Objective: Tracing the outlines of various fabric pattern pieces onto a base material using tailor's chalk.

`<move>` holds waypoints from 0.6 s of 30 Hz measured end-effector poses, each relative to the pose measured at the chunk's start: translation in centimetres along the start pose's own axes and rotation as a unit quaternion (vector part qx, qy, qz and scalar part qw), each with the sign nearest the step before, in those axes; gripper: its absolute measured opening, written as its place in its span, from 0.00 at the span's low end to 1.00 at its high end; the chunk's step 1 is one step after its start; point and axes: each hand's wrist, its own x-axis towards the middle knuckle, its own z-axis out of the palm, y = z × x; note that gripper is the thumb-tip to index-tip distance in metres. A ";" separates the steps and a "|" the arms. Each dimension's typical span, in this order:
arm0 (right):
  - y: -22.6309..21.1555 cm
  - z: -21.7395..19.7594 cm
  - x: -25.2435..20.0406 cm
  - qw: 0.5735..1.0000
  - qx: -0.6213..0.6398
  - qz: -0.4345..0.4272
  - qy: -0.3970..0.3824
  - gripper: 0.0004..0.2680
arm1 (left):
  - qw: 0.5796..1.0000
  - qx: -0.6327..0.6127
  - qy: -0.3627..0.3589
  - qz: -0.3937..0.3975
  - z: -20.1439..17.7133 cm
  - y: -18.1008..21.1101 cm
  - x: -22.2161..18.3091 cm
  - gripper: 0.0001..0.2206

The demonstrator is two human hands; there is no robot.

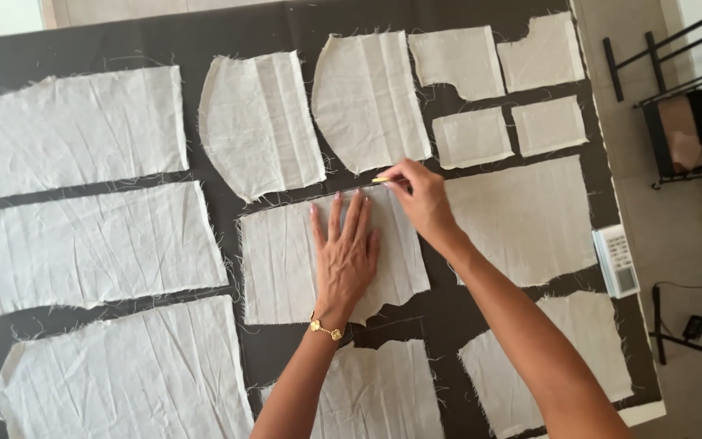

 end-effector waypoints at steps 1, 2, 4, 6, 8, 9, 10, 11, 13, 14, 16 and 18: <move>0.2 0.1 -0.1 1.000 0.001 0.002 0.003 0.06 | 1.000 0.002 -0.002 0.004 0.0 0.0 0.0 0.26; 0.3 0.2 -0.2 1.000 -0.010 -0.003 -0.001 0.06 | 1.000 0.004 -0.002 0.003 0.0 0.0 0.0 0.26; 0.6 -0.1 0.0 1.000 -0.020 -0.006 -0.002 0.06 | 1.000 0.008 -0.002 0.006 -0.1 0.0 0.2 0.26; 0.8 -1.0 -0.3 1.000 -0.016 -0.010 0.005 0.06 | 1.000 0.019 0.004 0.003 -0.2 0.0 0.1 0.26; 2.2 -1.6 -0.8 1.000 -0.021 0.002 0.008 0.06 | 1.000 0.023 0.001 0.004 -0.1 0.1 -0.1 0.26; 3.0 -2.0 -0.8 1.000 -0.026 0.009 0.009 0.05 | 1.000 0.028 0.002 0.002 -0.1 0.1 0.0 0.26; 2.7 -2.0 -0.6 1.000 -0.027 0.009 0.011 0.05 | 1.000 0.028 0.003 0.003 0.0 0.1 0.2 0.26; 2.3 -1.9 -0.6 1.000 -0.020 0.016 0.017 0.05 | 1.000 0.028 0.002 0.001 0.0 0.0 0.1 0.26; 2.3 -1.7 -0.7 0.999 -0.012 0.024 0.025 0.05 | 1.000 0.030 0.001 0.001 0.1 0.1 0.1 0.26; 2.5 -1.6 -0.7 0.999 -0.018 0.019 0.026 0.05 | 1.000 0.030 0.001 0.001 0.1 0.1 0.2 0.27; 2.9 -1.5 -1.1 0.999 -0.021 0.018 0.026 0.06 | 0.999 0.032 -0.003 0.000 0.0 0.1 0.0 0.27; 3.4 -2.1 -1.1 0.999 -0.021 0.030 0.031 0.05 | 0.999 0.039 -0.007 -0.006 -0.1 0.1 0.1 0.26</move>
